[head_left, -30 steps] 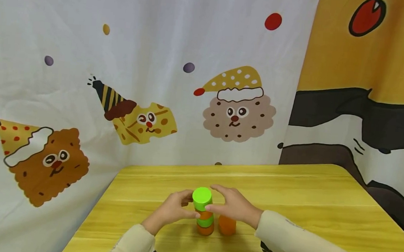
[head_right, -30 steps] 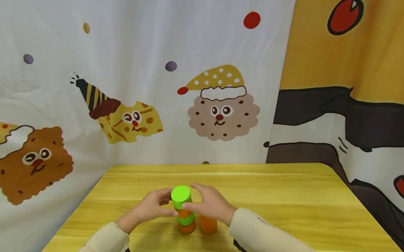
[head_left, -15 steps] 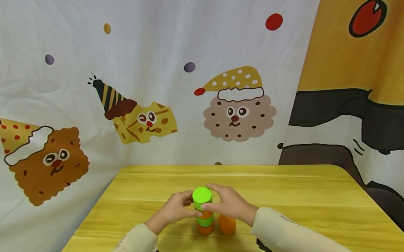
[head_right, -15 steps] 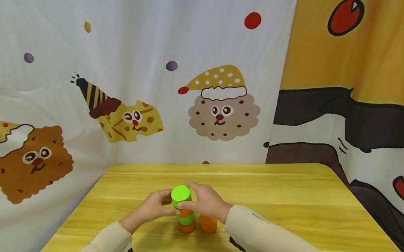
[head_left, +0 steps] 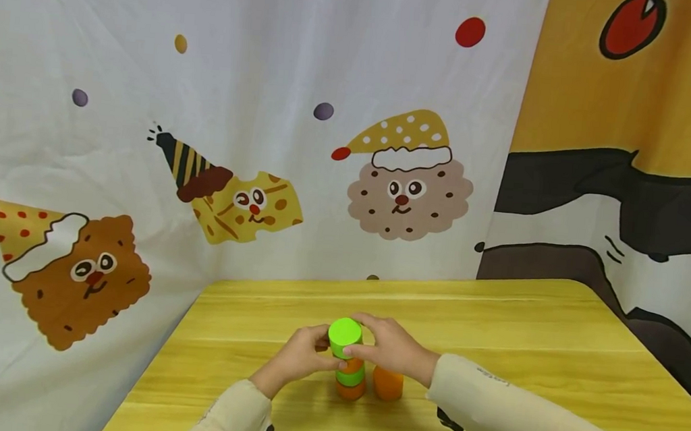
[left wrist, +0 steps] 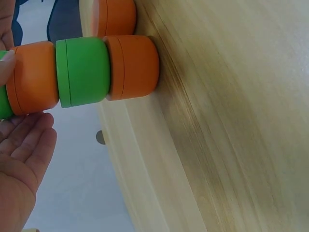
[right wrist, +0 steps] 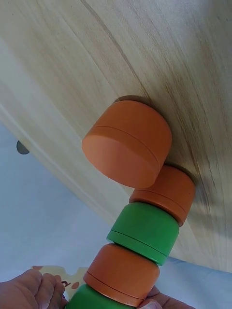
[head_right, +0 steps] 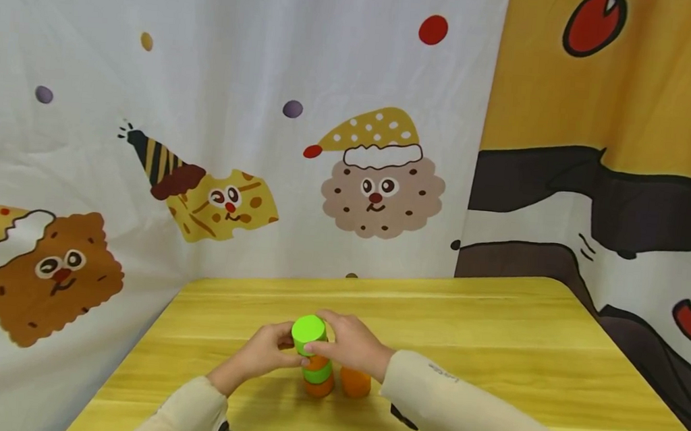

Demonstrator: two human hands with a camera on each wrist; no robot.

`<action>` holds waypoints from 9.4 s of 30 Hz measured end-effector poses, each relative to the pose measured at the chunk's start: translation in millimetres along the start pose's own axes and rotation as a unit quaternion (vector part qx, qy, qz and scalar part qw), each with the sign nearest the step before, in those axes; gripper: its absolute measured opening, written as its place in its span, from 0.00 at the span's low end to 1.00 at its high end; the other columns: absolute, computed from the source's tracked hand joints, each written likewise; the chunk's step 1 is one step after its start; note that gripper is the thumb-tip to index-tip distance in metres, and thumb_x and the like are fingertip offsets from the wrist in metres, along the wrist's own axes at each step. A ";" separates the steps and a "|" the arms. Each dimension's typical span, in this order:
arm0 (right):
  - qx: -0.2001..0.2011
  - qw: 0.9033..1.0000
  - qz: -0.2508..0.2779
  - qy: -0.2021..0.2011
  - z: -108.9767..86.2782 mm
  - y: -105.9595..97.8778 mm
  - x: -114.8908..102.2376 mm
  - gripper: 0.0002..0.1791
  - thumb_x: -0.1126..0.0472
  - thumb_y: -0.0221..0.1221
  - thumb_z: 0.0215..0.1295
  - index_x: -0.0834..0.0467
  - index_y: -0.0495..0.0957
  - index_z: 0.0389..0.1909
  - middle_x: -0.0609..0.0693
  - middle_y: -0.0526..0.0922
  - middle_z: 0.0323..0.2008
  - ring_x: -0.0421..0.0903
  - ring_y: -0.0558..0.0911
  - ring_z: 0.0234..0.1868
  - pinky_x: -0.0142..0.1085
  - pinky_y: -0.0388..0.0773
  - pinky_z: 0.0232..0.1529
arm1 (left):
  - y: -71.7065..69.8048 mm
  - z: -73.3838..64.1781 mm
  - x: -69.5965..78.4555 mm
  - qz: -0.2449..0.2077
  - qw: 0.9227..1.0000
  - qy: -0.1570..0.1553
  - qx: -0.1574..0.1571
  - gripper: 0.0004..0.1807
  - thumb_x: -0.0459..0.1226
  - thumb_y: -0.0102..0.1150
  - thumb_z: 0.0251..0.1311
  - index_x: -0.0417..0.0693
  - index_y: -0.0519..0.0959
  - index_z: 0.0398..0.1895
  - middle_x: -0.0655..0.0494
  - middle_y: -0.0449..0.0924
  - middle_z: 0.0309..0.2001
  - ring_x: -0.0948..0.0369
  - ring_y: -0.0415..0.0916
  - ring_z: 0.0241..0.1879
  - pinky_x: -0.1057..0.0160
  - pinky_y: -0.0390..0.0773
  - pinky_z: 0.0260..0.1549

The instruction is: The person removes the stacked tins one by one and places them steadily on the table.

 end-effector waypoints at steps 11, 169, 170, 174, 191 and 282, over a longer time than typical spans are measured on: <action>0.000 1.000 0.009 0.001 0.9 0.4 0.4 0.33 0.43 0.59 0.59 0.56 0.68 0.61 0.50 0.78 0.53 0.49 0.76 0.55 0.50 0.74 0.54 | 0.8 2.2 -3.4 -0.011 1.000 -0.012 -0.003 0.28 0.42 0.69 0.49 0.43 0.75 0.54 0.49 0.78 0.51 0.53 0.77 0.49 0.51 0.78 0.49; 0.126 0.972 0.073 0.187 -104.7 -6.7 136.2 0.47 0.49 0.71 0.44 0.65 0.63 0.63 0.67 0.67 0.61 0.65 0.65 0.62 0.60 0.63 0.59 | 11.5 -2.1 -17.1 -0.097 0.995 -0.035 0.005 0.33 0.40 0.68 0.51 0.39 0.68 0.59 0.47 0.75 0.51 0.52 0.73 0.51 0.52 0.74 0.54; 0.125 0.972 0.074 0.185 -103.3 -8.2 134.7 0.47 0.49 0.71 0.45 0.64 0.63 0.64 0.66 0.67 0.61 0.65 0.64 0.63 0.60 0.63 0.59 | 11.4 -2.0 -17.6 -0.095 0.995 -0.032 0.005 0.34 0.40 0.68 0.51 0.39 0.67 0.60 0.47 0.74 0.51 0.51 0.73 0.52 0.52 0.72 0.55; 0.122 0.975 0.076 0.169 -95.3 -14.6 126.0 0.45 0.48 0.69 0.48 0.61 0.63 0.65 0.63 0.66 0.63 0.63 0.63 0.64 0.59 0.64 0.60 | 11.1 -2.3 -19.4 -0.091 0.995 -0.034 0.005 0.39 0.40 0.69 0.50 0.42 0.63 0.65 0.46 0.72 0.53 0.50 0.70 0.55 0.49 0.69 0.58; 0.056 0.988 0.120 0.074 -52.5 1.6 72.4 0.38 0.51 0.66 0.54 0.62 0.64 0.64 0.61 0.66 0.64 0.62 0.63 0.64 0.59 0.61 0.61 | 12.4 -2.1 -27.2 -0.045 0.999 -0.024 0.006 0.39 0.39 0.70 0.49 0.37 0.64 0.63 0.45 0.72 0.55 0.50 0.70 0.56 0.52 0.71 0.57; 0.063 0.993 0.076 0.064 -28.3 0.6 44.2 0.36 0.44 0.62 0.56 0.58 0.66 0.62 0.56 0.73 0.58 0.54 0.72 0.58 0.56 0.69 0.57 | 26.1 -0.4 -30.0 0.019 0.998 -0.053 -0.003 0.25 0.41 0.69 0.49 0.42 0.77 0.51 0.51 0.76 0.51 0.55 0.74 0.50 0.55 0.75 0.53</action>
Point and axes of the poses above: each hand's wrist, its own z-axis towards the middle knuckle, its own y-axis out of the palm, x = y × z, the point moved 8 cm from there along z, towards the middle knuckle
